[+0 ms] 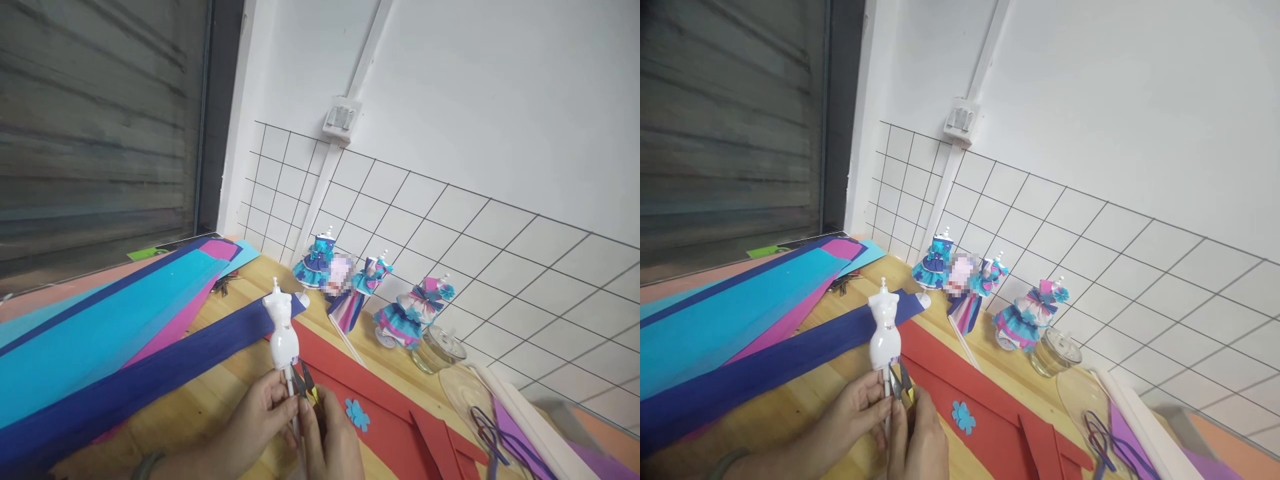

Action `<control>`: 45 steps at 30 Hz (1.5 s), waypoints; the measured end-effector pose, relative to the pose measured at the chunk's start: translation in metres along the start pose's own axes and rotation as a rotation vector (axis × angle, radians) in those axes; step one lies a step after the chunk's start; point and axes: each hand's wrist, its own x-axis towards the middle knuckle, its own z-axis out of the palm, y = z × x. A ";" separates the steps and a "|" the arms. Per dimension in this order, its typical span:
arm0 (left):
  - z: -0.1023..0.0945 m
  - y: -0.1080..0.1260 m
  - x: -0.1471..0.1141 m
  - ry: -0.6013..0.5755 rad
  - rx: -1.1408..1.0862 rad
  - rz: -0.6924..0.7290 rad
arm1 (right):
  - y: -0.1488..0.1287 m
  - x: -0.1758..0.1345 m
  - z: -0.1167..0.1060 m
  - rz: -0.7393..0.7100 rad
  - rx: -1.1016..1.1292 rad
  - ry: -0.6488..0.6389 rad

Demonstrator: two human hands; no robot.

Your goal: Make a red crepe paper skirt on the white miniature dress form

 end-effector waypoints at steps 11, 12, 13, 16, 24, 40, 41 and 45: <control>-0.001 0.001 0.000 -0.042 0.027 0.023 | -0.004 -0.001 0.005 0.087 0.206 0.017; -0.001 0.001 0.000 -0.043 0.029 0.027 | -0.005 -0.001 0.006 0.106 0.231 0.009; -0.001 0.000 0.000 -0.043 0.029 0.031 | -0.006 -0.001 0.006 0.122 0.258 -0.001; 0.001 -0.003 0.000 -0.017 0.028 0.028 | -0.008 0.001 0.007 0.199 0.357 0.001; 0.000 0.000 0.000 0.092 0.055 -0.022 | -0.012 0.008 -0.007 0.290 0.415 0.072; -0.002 0.001 0.000 0.079 0.101 0.015 | -0.002 0.000 0.004 0.052 0.286 -0.041; -0.002 0.000 0.000 0.086 0.108 0.012 | -0.002 0.000 0.003 0.051 0.275 -0.045; 0.001 -0.001 -0.001 0.100 0.109 0.011 | -0.004 -0.001 0.003 0.063 0.261 -0.051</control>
